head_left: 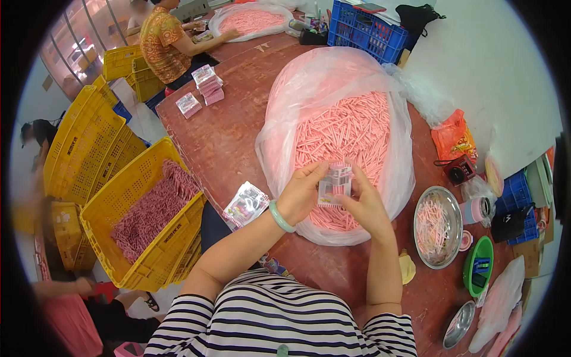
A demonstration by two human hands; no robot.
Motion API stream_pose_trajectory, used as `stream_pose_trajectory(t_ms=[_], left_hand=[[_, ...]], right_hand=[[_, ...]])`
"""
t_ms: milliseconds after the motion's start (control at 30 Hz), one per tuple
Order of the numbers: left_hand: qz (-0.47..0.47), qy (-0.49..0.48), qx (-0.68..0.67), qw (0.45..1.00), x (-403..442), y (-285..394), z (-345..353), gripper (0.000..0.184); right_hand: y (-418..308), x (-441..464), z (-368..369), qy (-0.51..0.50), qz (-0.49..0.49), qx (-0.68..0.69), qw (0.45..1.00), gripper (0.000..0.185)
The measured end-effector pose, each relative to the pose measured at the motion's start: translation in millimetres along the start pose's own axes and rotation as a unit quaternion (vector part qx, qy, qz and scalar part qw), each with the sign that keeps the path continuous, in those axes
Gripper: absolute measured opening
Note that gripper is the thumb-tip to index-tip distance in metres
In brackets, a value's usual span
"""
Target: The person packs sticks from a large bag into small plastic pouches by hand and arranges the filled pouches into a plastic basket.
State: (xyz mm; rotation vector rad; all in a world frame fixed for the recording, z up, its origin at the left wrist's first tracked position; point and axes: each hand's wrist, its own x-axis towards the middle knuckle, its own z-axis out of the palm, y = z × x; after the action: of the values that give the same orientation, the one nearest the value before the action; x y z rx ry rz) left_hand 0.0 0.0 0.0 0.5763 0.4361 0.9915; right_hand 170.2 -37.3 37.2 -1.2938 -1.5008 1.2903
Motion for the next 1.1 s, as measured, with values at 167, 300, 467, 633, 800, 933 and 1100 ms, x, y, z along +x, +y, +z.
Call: stream_pose_trajectory(t_ms=[167, 300, 467, 633, 800, 933, 1100], left_hand=[[0.040, 0.002, 0.185, 0.982, -8, 9, 1, 0.026], [0.034, 0.002, 0.025, 0.999, -8, 14, 2, 0.026], [-0.007, -0.022, 0.123, 0.992, -12, 16, 8, 0.025], [0.027, 0.050, 0.177, 0.983, -10, 13, 4, 0.023], [0.061, -0.010, 0.201, 0.978, -12, 4, 42, 0.023], [0.038, -0.056, 0.111, 0.992, -8, -25, 63, 0.017], [0.009, -0.154, 0.117, 0.981, -9, -58, 91, 0.012]], right_hand=[[13, -4, 3, -0.012, -0.057, 0.016, 0.998, 0.083], [7, -7, 14, 0.001, -0.024, 0.133, 0.991, 0.078], [8, -7, 19, 0.024, -0.010, 0.189, 0.982, 0.071], [23, -9, 25, 0.057, 0.013, 0.193, 0.979, 0.066], [34, -18, 20, 0.131, -0.078, 0.194, 0.969, 0.066], [4, -56, 10, 0.212, -0.118, 0.197, 0.950, 0.064], [3, -96, -3, 0.307, -0.126, 0.107, 0.937, 0.068]])
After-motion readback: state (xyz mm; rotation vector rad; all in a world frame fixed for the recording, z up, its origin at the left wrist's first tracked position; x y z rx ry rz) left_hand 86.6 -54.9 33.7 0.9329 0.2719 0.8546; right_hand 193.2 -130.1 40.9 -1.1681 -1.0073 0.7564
